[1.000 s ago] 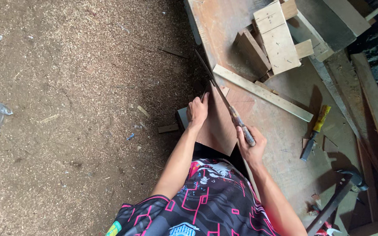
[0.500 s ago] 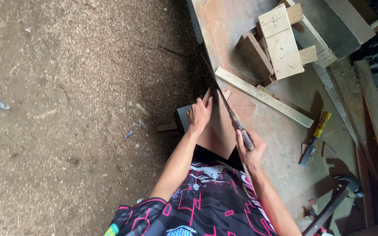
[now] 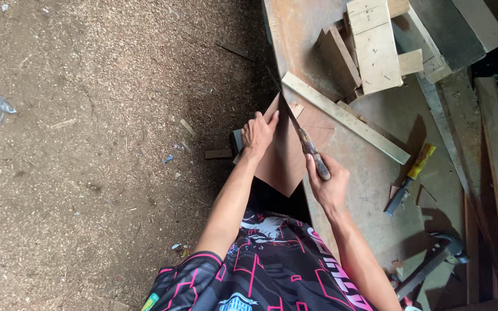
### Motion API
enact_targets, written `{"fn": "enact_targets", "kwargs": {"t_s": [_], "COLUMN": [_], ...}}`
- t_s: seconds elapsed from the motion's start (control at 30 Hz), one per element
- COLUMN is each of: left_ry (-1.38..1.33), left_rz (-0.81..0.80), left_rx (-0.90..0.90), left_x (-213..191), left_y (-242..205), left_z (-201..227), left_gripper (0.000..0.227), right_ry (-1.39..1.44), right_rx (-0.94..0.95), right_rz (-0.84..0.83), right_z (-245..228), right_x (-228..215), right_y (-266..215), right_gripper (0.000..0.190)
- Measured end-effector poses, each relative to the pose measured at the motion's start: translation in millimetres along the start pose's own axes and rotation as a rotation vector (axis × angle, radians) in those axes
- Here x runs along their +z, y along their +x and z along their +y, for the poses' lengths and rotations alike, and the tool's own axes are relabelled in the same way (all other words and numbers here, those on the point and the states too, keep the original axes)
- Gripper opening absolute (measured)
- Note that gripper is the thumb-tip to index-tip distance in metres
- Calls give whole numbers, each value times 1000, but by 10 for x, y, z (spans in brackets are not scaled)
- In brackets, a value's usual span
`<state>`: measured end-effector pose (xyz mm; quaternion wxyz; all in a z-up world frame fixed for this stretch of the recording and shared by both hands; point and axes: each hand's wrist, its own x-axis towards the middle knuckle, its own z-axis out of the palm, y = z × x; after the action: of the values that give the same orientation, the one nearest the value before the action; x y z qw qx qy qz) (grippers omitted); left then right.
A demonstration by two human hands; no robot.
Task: The person uses a hammer and a yellow-handled chisel to carve and shape a small wooden block on a workbench. They then use a hand saw to cut a rectangular piece of wood. The workbench is cluttered with various tools and wood pieces.
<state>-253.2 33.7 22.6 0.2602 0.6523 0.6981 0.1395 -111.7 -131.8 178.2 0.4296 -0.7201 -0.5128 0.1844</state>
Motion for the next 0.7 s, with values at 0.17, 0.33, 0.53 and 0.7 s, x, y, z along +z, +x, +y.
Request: {"fn": "enact_targets", "kwargs": {"t_s": [0.17, 0.33, 0.53, 0.7], "left_ry": [34, -21, 30, 34], "left_rz": [89, -14, 20, 10], "left_rx": [49, -7, 11, 6], "left_x": [8, 27, 46, 66], "left_y": [124, 51, 47, 45], "left_z": [-25, -55, -67, -43], "left_gripper": [68, 67, 69, 71], "right_ry": [-67, -16, -32, -94], "right_rx": [114, 83, 48, 87], "right_rz": [-58, -44, -87, -121], "right_z": [-203, -202, -191, -327], "right_x": [-358, -123, 114, -188], "right_y": [-121, 77, 348, 179], "right_gripper": [24, 23, 26, 26]}}
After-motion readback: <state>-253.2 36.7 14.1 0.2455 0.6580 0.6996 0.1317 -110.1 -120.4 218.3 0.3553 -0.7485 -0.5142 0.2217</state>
